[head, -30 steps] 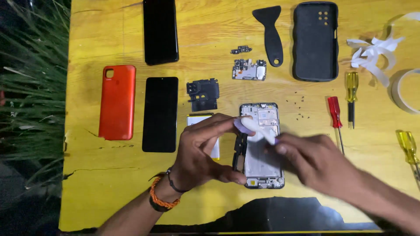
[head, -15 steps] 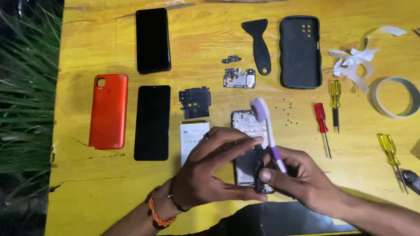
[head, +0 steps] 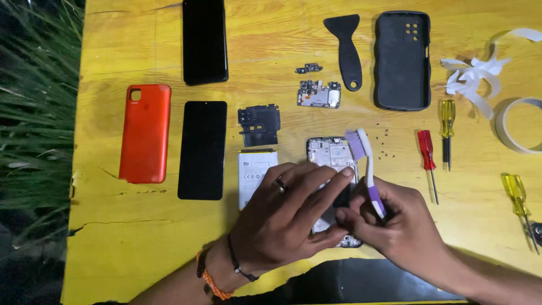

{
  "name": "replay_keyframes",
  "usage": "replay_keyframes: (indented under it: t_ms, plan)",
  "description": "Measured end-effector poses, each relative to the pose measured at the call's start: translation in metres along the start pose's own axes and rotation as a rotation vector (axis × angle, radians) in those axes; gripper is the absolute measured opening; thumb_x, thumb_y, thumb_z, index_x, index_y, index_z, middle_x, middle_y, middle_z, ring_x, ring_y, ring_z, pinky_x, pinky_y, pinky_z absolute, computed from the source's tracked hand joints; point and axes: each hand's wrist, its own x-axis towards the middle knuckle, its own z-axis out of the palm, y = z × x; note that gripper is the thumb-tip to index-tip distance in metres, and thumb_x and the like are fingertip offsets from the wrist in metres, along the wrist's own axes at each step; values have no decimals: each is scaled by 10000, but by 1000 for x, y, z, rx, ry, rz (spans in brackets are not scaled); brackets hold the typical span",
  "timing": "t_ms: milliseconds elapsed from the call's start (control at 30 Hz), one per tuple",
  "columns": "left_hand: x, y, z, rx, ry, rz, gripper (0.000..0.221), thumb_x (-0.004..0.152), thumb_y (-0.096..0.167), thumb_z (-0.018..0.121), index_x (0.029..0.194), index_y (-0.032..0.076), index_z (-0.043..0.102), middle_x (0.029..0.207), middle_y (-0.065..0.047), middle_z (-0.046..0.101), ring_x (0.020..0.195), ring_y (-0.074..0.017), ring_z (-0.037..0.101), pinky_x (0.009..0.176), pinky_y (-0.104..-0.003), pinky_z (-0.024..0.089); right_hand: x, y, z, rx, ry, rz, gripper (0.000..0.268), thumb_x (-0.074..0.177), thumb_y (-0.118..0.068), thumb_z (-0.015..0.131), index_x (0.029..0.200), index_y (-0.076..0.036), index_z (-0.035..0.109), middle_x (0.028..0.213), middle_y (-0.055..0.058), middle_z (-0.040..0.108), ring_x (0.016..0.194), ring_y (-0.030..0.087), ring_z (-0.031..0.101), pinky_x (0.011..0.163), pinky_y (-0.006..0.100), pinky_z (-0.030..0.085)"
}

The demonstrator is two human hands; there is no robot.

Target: Cleaning internal smartphone components with a toothbrush

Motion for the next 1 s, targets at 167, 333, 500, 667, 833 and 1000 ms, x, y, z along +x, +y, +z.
replay_keyframes:
  t_ms: [167, 333, 500, 667, 833, 1000]
  plan:
    - [1, -5, -9, -569, -11, -299, 746, 895, 348, 828, 1468, 8, 493, 1339, -154, 610, 1202, -267, 631, 997, -382, 551, -3, 3, -17, 205, -119, -41, 365, 997, -372, 498, 880, -72, 669, 576, 24, 583, 472, 113, 469, 456, 259, 354]
    - [-5, -14, -11, -1533, 41, -542, 829, 909, 217, 766, 1570, -67, 354, 1476, -178, 510, 1406, -320, 530, 1179, -436, 460, 5, 9, -24, -81, -164, -74, 499, 1044, -416, 383, 868, -144, 762, 492, -22, 485, 423, 109, 413, 439, 257, 294]
    - [-4, -15, -14, -1711, 25, -688, 970, 815, 182, 823, 1599, -58, 305, 1512, -231, 514, 1464, -302, 487, 1103, -396, 508, -8, 12, -12, -120, -352, -335, 354, 1002, -362, 483, 981, -118, 739, 719, 10, 657, 499, 198, 555, 482, 300, 449]
    - [-10, -17, -8, -1647, 57, -547, 898, 816, 150, 849, 1556, -37, 378, 1496, -264, 543, 1457, -345, 515, 1294, -488, 403, -5, 18, -16, -230, -230, -257, 341, 1000, -368, 474, 941, -156, 735, 786, -36, 771, 552, 127, 648, 538, 280, 490]
    - [-16, -17, -3, -1657, 58, -494, 870, 860, 150, 845, 1569, -36, 377, 1474, -209, 571, 1497, -364, 502, 1377, -582, 352, -3, 30, -15, -217, -223, -348, 254, 975, -305, 519, 916, -158, 717, 749, -14, 740, 495, 157, 647, 494, 330, 513]
    - [-10, -15, -13, -1617, -95, -674, 1022, 903, 707, 624, 1555, -36, 360, 1559, -261, 492, 779, -225, 682, 720, -361, 609, -11, 15, -9, -168, -372, -372, 353, 1020, -386, 450, 916, -151, 692, 778, 17, 740, 489, 188, 656, 463, 331, 517]
